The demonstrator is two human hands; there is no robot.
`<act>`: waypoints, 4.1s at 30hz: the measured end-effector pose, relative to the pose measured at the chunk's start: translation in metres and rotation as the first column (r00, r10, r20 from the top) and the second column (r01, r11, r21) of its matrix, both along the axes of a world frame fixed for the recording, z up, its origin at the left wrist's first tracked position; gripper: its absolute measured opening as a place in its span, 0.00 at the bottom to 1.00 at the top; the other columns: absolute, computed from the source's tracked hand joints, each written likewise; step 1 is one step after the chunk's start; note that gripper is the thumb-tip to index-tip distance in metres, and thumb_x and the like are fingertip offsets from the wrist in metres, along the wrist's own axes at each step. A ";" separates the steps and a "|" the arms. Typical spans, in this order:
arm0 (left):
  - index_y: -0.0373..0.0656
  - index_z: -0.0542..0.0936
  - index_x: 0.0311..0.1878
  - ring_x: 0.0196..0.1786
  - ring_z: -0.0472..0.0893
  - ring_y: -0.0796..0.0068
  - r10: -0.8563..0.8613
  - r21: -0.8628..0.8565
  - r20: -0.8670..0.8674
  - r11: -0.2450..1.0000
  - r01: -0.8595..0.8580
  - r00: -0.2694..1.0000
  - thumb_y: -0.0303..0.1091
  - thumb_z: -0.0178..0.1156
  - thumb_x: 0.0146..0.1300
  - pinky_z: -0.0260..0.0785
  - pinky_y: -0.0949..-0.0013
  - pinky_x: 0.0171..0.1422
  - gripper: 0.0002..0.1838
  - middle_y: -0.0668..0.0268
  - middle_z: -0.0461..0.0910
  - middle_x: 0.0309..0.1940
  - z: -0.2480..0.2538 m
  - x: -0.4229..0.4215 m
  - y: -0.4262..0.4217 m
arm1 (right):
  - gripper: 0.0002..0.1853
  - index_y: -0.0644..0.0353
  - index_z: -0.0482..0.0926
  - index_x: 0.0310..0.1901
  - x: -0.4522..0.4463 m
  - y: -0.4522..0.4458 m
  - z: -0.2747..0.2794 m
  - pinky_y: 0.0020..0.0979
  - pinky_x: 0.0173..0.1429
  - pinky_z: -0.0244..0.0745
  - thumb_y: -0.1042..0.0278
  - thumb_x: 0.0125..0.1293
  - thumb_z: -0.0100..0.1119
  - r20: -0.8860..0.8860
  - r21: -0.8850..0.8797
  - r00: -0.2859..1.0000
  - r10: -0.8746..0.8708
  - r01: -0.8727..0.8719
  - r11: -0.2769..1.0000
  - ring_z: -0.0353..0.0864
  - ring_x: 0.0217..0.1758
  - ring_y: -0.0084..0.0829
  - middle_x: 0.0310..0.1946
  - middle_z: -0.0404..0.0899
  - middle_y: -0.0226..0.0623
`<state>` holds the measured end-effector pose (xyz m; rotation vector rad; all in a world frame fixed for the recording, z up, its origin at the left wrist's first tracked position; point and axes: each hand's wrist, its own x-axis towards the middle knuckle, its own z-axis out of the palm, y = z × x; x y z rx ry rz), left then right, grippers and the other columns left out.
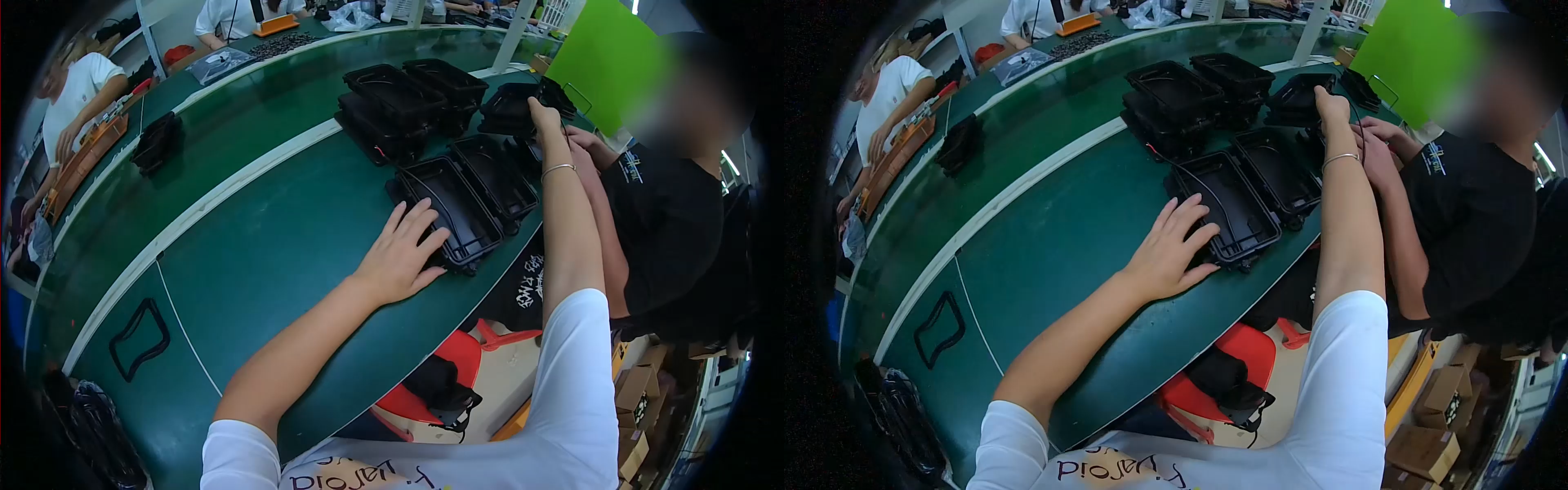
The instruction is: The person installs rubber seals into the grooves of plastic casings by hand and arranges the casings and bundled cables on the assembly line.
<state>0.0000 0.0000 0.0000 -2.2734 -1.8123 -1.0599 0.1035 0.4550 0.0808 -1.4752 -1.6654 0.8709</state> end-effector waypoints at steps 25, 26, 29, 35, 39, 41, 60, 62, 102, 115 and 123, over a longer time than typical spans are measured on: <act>0.49 0.73 0.57 0.79 0.50 0.28 0.208 -0.217 -0.051 0.952 -0.214 0.977 0.29 0.80 0.39 0.56 0.36 0.76 0.38 0.46 0.59 0.70 0.035 -0.067 -0.222 | 0.29 0.76 0.65 0.68 0.004 -0.366 -0.030 0.47 0.68 0.71 0.70 0.69 0.54 0.363 0.167 0.506 0.782 -0.861 0.480 0.75 0.63 0.61 0.60 0.74 0.68; 0.48 0.73 0.56 0.79 0.49 0.27 0.281 -0.189 -0.050 0.940 -0.285 0.958 0.29 0.80 0.41 0.54 0.36 0.77 0.37 0.47 0.59 0.71 0.036 -0.075 -0.232 | 0.28 0.75 0.66 0.67 -0.022 -0.374 -0.028 0.48 0.67 0.72 0.70 0.69 0.54 0.341 0.161 0.496 0.799 -0.868 0.470 0.76 0.62 0.61 0.58 0.75 0.67; 0.47 0.73 0.55 0.80 0.47 0.29 0.389 -0.119 -0.097 0.909 -0.399 0.916 0.27 0.78 0.43 0.55 0.39 0.77 0.34 0.47 0.59 0.72 0.032 -0.104 -0.238 | 0.25 0.72 0.71 0.65 -0.094 -0.367 -0.036 0.49 0.64 0.74 0.69 0.69 0.55 0.228 0.282 0.463 0.856 -0.873 0.397 0.78 0.59 0.60 0.54 0.79 0.65; 0.45 0.73 0.59 0.82 0.44 0.33 0.508 -0.126 -0.043 0.851 -0.509 0.860 0.27 0.75 0.47 0.54 0.40 0.78 0.33 0.47 0.56 0.75 0.033 -0.121 -0.191 | 0.15 0.65 0.83 0.50 -0.164 -0.249 0.056 0.44 0.59 0.78 0.70 0.65 0.55 0.128 0.761 0.727 0.674 -0.508 0.403 0.82 0.52 0.54 0.44 0.84 0.56; 0.46 0.69 0.69 0.83 0.42 0.36 0.466 -0.137 0.082 0.881 -0.453 0.881 0.35 0.69 0.55 0.47 0.42 0.81 0.37 0.46 0.51 0.78 0.051 -0.132 -0.184 | 0.25 0.56 0.80 0.59 -0.190 -0.111 0.084 0.55 0.66 0.71 0.54 0.64 0.54 0.305 0.648 0.936 0.177 -0.340 0.681 0.77 0.62 0.56 0.60 0.78 0.53; 0.46 0.61 0.76 0.83 0.45 0.42 0.486 -0.061 0.134 0.874 -0.482 0.864 0.42 0.63 0.62 0.43 0.46 0.82 0.39 0.46 0.49 0.79 0.044 -0.133 -0.186 | 0.33 0.56 0.78 0.63 -0.178 -0.061 0.084 0.53 0.70 0.69 0.42 0.62 0.57 0.380 0.431 0.917 0.124 -0.294 0.853 0.73 0.67 0.58 0.64 0.74 0.58; 0.43 0.47 0.81 0.83 0.46 0.42 0.735 -0.284 0.484 0.646 -0.709 0.475 0.51 0.63 0.66 0.29 0.44 0.84 0.49 0.40 0.52 0.78 0.021 -0.107 -0.149 | 0.20 0.57 0.76 0.57 -0.139 -0.043 0.038 0.50 0.46 0.85 0.65 0.64 0.65 -0.173 -0.518 0.608 0.775 -0.725 0.454 0.85 0.50 0.39 0.51 0.83 0.40; 0.44 0.48 0.81 0.82 0.45 0.40 0.725 -0.277 0.532 0.638 -0.718 0.439 0.45 0.63 0.64 0.29 0.46 0.84 0.48 0.40 0.52 0.78 0.012 -0.101 -0.147 | 0.20 0.57 0.76 0.57 -0.134 -0.061 0.037 0.50 0.47 0.85 0.65 0.64 0.65 -0.138 -0.531 0.585 0.799 -0.725 0.439 0.85 0.50 0.39 0.51 0.83 0.39; 0.49 0.69 0.72 0.67 0.71 0.50 0.665 -0.158 0.654 0.587 -0.794 0.361 0.30 0.53 0.58 0.60 0.60 0.74 0.34 0.47 0.70 0.64 0.024 -0.108 -0.314 | 0.16 0.59 0.79 0.54 0.035 -0.372 -0.036 0.46 0.50 0.81 0.74 0.64 0.56 0.747 0.414 0.628 0.218 -0.695 0.587 0.82 0.50 0.50 0.47 0.81 0.46; 0.41 0.70 0.70 0.69 0.71 0.56 0.679 0.041 0.632 0.452 -0.891 0.374 0.45 0.63 0.69 0.62 0.62 0.73 0.30 0.48 0.71 0.67 0.024 -0.077 -0.295 | 0.16 0.65 0.79 0.53 0.079 -0.590 0.017 0.41 0.43 0.80 0.75 0.63 0.60 0.713 0.247 0.276 0.645 -0.959 0.138 0.82 0.41 0.46 0.40 0.79 0.45; 0.37 0.80 0.58 0.72 0.71 0.50 0.631 0.042 0.409 0.708 -0.705 0.659 0.29 0.56 0.69 0.56 0.51 0.78 0.16 0.51 0.77 0.64 0.097 0.048 -0.410 | 0.20 0.67 0.78 0.54 0.032 -0.691 0.019 0.37 0.40 0.78 0.76 0.58 0.60 0.601 0.262 -0.061 0.797 -0.927 -0.269 0.80 0.39 0.40 0.37 0.76 0.41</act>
